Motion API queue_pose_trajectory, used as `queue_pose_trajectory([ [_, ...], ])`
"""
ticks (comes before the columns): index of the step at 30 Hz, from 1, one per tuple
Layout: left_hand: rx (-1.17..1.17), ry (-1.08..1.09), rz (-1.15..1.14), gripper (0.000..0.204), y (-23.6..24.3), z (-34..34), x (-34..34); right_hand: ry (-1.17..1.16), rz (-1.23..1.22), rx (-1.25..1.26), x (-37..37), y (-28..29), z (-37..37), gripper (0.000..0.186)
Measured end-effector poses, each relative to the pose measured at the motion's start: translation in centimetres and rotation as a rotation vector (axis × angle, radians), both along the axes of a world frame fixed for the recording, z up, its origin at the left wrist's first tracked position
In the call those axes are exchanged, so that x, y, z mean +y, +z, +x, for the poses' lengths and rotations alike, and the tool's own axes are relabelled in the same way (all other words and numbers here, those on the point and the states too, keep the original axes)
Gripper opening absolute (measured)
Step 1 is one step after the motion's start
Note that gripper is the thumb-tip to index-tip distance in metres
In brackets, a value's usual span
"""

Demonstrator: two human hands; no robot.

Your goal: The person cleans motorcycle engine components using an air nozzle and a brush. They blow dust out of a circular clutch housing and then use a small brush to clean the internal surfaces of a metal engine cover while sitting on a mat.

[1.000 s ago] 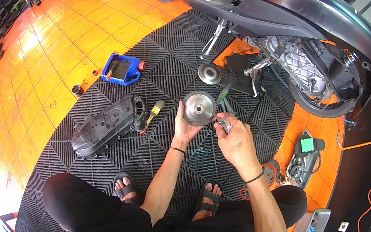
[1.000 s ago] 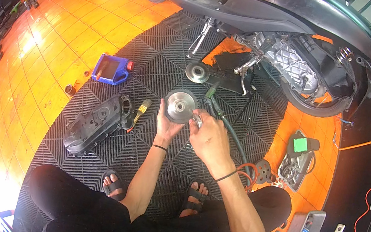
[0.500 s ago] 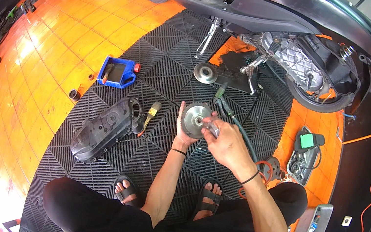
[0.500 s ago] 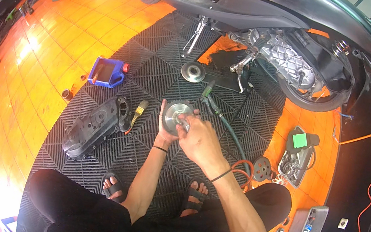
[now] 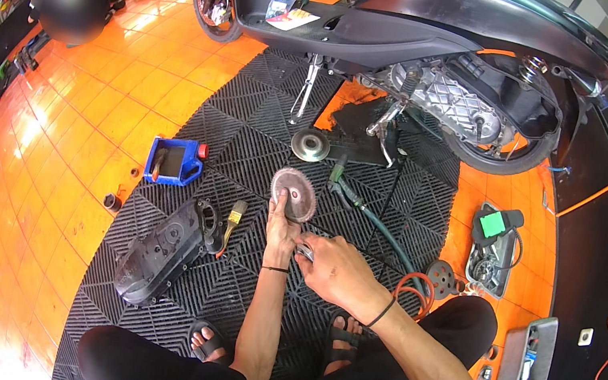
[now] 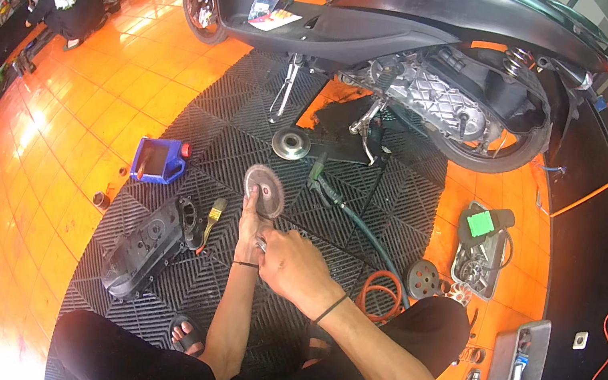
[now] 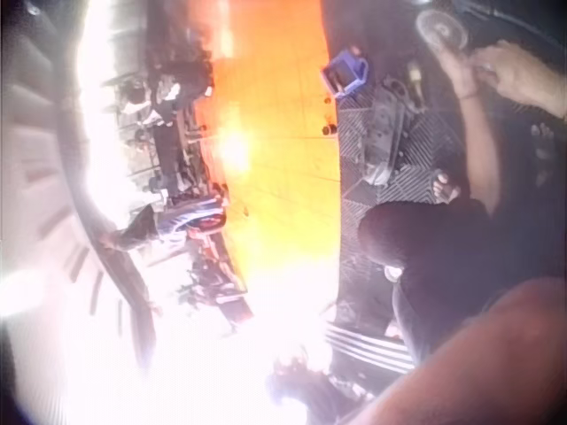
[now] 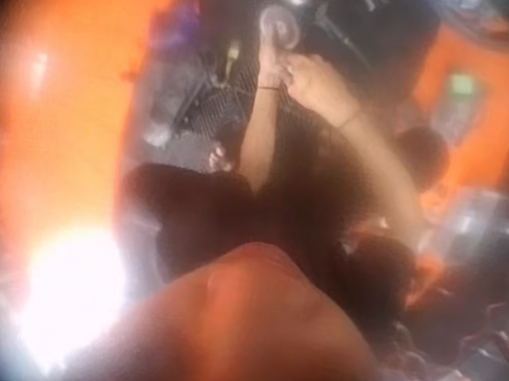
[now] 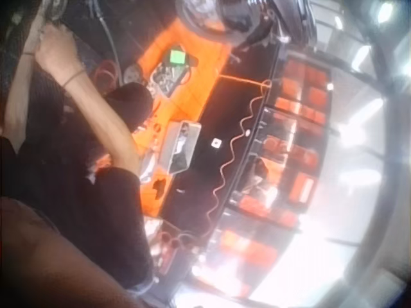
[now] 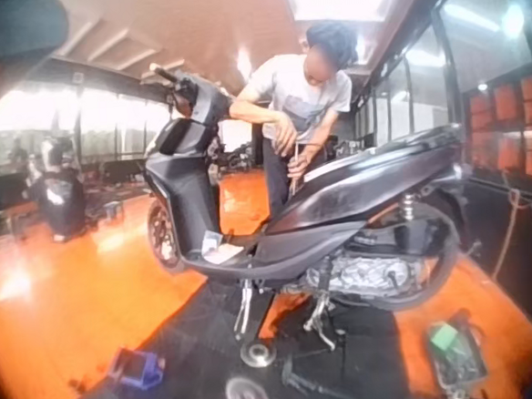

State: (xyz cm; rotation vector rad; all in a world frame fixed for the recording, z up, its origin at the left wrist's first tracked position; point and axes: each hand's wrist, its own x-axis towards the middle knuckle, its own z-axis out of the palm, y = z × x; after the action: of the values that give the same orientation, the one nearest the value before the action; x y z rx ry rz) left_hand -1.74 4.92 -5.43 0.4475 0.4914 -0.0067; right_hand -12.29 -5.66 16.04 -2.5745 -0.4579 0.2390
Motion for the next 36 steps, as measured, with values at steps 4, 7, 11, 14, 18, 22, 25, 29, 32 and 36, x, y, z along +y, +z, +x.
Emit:
queue_pose_trajectory([
  [4, -0.212, -0.061, -0.154, 0.037, -2.2, 0.2, 1.5, -0.055, -0.032, -0.064, 0.1, 0.6, 0.3, 0.035],
  [7, -0.279, -0.087, -0.232, 0.040, -1.2, -0.8, 0.7, -0.092, 0.009, -0.113, -0.7, 0.5, 0.3, 0.035],
  [11, -0.411, -0.178, -0.169, 0.052, -0.6, -1.1, 1.2, -0.095, 0.018, -0.123, -0.5, 0.9, 0.5, 0.035],
  [14, -0.360, -0.189, -0.278, 0.076, -0.4, -1.1, 1.5, -0.128, 0.030, -0.111, -0.2, 0.9, 1.0, 0.035],
  [18, -0.231, -0.116, -0.489, 0.092, 1.3, -2.0, 0.8, -0.234, 0.083, -0.099, -1.6, -0.2, 2.6, 0.031],
  [22, -0.588, -0.328, -0.444, 0.085, 2.6, -1.4, 1.0, -0.201, 0.199, -0.112, -2.5, -1.3, 4.3, 0.033],
  [25, -0.569, -0.292, -0.522, 0.078, 2.2, -1.2, 0.9, -0.087, 0.186, 0.122, -1.9, -0.4, 4.3, 0.033],
  [29, -0.480, -0.212, -0.698, 0.073, 1.4, -1.1, -0.8, -0.153, -0.017, -0.197, -3.2, -3.5, 3.3, 0.031],
  [32, -0.528, -0.255, -0.502, 0.068, -2.3, -0.3, 0.8, -0.073, 0.015, 0.081, -2.9, -4.2, 5.2, 0.029],
  [36, -0.603, -0.270, -0.527, 0.062, -5.9, 0.1, 5.0, 0.006, 0.306, -0.154, 1.1, -3.1, 4.0, 0.025],
])
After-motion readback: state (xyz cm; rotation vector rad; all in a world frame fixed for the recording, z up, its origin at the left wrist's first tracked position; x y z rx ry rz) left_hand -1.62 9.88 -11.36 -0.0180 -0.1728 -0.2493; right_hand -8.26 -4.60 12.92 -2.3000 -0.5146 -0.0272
